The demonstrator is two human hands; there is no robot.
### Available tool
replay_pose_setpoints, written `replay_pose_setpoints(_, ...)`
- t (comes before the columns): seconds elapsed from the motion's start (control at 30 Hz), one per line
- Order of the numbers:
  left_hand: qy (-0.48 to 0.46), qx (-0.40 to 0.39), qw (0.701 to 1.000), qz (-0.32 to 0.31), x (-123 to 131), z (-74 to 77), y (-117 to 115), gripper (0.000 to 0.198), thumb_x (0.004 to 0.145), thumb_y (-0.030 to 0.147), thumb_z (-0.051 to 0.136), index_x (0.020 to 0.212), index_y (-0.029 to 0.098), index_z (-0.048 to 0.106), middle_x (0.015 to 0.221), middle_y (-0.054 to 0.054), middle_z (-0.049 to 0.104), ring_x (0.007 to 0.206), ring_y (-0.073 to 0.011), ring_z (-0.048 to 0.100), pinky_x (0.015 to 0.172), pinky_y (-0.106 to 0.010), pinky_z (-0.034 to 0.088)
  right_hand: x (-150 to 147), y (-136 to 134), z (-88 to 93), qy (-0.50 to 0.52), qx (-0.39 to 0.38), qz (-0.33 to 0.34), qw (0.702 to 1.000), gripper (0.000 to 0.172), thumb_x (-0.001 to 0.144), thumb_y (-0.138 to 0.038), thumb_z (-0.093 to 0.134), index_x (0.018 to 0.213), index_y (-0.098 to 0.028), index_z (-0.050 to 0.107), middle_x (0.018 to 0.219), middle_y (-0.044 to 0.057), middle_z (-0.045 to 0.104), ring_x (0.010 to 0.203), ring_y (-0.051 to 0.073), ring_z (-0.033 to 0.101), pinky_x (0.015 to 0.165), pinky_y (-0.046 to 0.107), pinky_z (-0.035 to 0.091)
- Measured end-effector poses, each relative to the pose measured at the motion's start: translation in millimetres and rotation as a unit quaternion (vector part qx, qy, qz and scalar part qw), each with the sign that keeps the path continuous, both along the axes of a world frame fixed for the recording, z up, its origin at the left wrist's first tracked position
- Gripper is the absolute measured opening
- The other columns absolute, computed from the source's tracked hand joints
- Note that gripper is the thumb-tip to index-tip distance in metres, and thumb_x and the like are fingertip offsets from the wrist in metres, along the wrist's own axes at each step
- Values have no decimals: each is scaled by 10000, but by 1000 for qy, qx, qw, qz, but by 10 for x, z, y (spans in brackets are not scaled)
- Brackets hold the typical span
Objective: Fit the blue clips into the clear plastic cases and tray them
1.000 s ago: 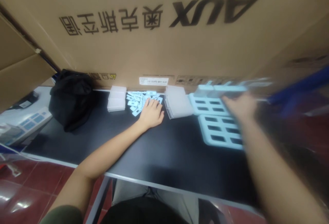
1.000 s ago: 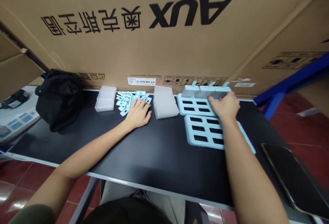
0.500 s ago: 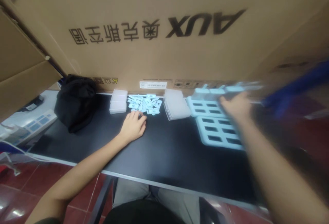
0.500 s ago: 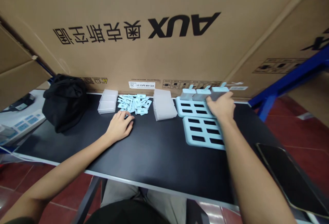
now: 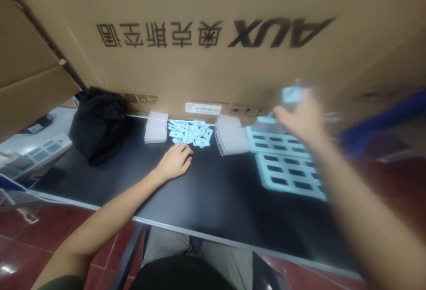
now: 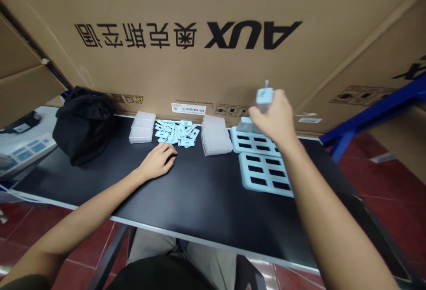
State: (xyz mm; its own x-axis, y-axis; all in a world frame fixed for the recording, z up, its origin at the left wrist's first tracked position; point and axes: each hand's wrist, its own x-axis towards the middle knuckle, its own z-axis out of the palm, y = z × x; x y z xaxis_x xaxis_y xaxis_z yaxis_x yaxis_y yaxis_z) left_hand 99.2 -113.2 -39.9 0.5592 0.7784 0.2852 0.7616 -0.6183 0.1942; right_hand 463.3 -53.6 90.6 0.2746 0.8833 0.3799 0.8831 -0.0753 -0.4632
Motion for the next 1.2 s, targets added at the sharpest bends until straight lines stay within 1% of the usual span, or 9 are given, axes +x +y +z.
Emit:
replay_pose_setpoints(0.17,11,10,1000,11,-34,35,-36,165,1026,244,525,1105,206,664,1144,-88,676,1092,-269,613,978,-424,537,-836,229,110,-171,-110,148,968,502,886,-364,622,1316,-134,505,1077,225,709,1012,429,692,873,592,551)
replay_pose_setpoints(0.3,30,7,998,48,-70,20,-40,146,1024,236,516,1031,210,659,1026,-84,661,1021,-264,615,905,-403,540,-1183,328,108,-247,-192,190,931,686,913,-586,584,1378,-86,512,1185,289,686,1045,461,688,882,600,543)
replay_pose_setpoints(0.37,24,0,998,52,-84,11,-21,131,1019,235,527,1041,210,654,1039,-83,663,1032,-264,612,919,-402,540,-1243,347,124,-244,-202,192,929,738,925,-687,517,1370,-99,540,1224,294,681,1063,461,685,897,599,535)
replay_pose_setpoints(0.47,18,-3,999,51,-90,14,10,135,1020,239,528,1069,207,650,1070,-84,664,1064,-271,600,947,-408,535,-1291,346,163,-261,-179,189,930,705,965,-681,415,1355,-114,569,1140,259,724,1030,432,695,885,577,532)
replay_pose_setpoints(0.7,25,-16,998,58,-81,35,10,145,1026,255,524,1081,207,650,1093,-89,662,1091,-278,591,954,-419,517,-1533,289,204,-306,-179,185,916,735,968,-734,440,1364,-130,584,1176,247,725,1093,423,690,893,513,514)
replay_pose_setpoints(0.87,27,-13,998,57,-87,28,6,146,1018,255,535,1084,199,652,1096,-86,662,1093,-277,594,937,-420,518,-1562,302,117,-272,-186,198,923,677,1011,-616,388,1412,-85,512,1317,290,633,1112,432,669,902,523,502)
replay_pose_setpoints(0.97,29,-10,998,51,-76,27,1,152,1021,253,524,1074,193,654,1080,-84,660,1081,-275,596,926,-417,517,-1486,355,24,-263,-169,240,919,602,965,-518,449,1373,-81,523,1362,285,579,1074,406,664,865,498,506)
replay_pose_setpoints(1.07,28,-10,999,33,-47,24,-16,157,1026,249,509,1059,194,653,1073,-81,666,1071,-270,598,921,-412,514,-1484,422,-82,-261,-143,311,903,562,909,-462,542,1327,-86,542,1222,242,643,1029,365,650,848,467,502)
replay_pose_setpoints(1.2,29,-13,999,-11,-1,16,-47,174,1036,248,496,1077,198,658,1082,-71,673,1066,-255,608,934,-401,507,-1764,508,-232,-254,-68,381,886,454,931,-395,590,1287,-118,547,1177,196,651,1080,338,604,916,453,492)
